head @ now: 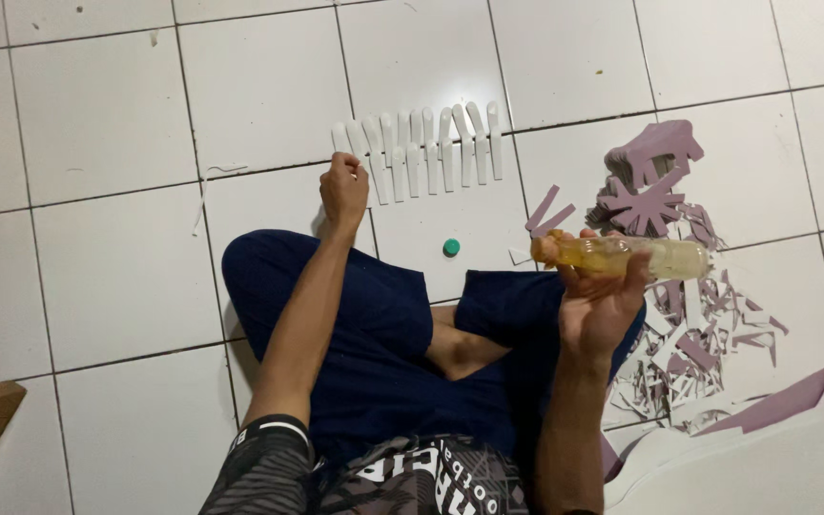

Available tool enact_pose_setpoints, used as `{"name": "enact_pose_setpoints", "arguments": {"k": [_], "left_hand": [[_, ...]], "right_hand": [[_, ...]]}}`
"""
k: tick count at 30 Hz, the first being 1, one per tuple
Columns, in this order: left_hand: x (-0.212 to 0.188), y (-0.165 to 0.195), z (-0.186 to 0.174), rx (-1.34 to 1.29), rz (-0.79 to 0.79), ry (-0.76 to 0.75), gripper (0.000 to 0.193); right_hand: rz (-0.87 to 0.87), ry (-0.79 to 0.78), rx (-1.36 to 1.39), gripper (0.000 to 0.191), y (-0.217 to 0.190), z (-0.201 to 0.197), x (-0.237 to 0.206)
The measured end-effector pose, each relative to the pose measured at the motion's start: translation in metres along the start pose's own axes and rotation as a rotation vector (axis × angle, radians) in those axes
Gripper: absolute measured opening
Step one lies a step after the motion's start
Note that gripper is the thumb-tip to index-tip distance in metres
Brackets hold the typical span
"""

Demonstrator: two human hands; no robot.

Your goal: The person sits cross-legged on a tiled floor applying glue from a plastic bottle to small white foam cut pieces and arranging the glued pieces in a row on the floor. The person then sets the bottle aside and picks up, unfolds, and smooths a long white foam sheet.

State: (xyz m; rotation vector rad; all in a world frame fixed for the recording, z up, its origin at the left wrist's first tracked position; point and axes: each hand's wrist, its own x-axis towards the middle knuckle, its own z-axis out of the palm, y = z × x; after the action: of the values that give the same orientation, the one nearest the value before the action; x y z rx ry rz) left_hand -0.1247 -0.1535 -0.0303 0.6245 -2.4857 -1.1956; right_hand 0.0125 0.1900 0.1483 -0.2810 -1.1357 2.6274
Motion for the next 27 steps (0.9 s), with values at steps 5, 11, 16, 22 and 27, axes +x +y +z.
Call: {"name": "enact_pose_setpoints", "arguments": {"k": [5, 11, 16, 22, 27], "left_hand": [[-0.061, 0.040, 0.016, -0.068, 0.493, -0.292, 0.011], [-0.133, 0.098, 0.096, -0.083, 0.719, -0.527, 0.017], [-0.173, 0.137, 0.175, 0.065, 0.802, -0.638, 0.016], [-0.186, 0.149, 0.227, 0.248, 0.807, -0.562, 0.015], [-0.189, 0.143, 0.229, 0.198, 0.798, -0.552, 0.011]], "right_hand": [[-0.032, 0.154, 0.108, 0.050, -0.024, -0.035, 0.004], [-0.089, 0.176, 0.108, 0.054, -0.054, -0.060, -0.009], [-0.119, 0.232, 0.132, 0.053, -0.072, -0.070, -0.016], [-0.121, 0.290, 0.192, 0.056, -0.088, -0.095, -0.020], [-0.010, 0.229, 0.433, 0.050, -0.085, -0.110, -0.012]]}}
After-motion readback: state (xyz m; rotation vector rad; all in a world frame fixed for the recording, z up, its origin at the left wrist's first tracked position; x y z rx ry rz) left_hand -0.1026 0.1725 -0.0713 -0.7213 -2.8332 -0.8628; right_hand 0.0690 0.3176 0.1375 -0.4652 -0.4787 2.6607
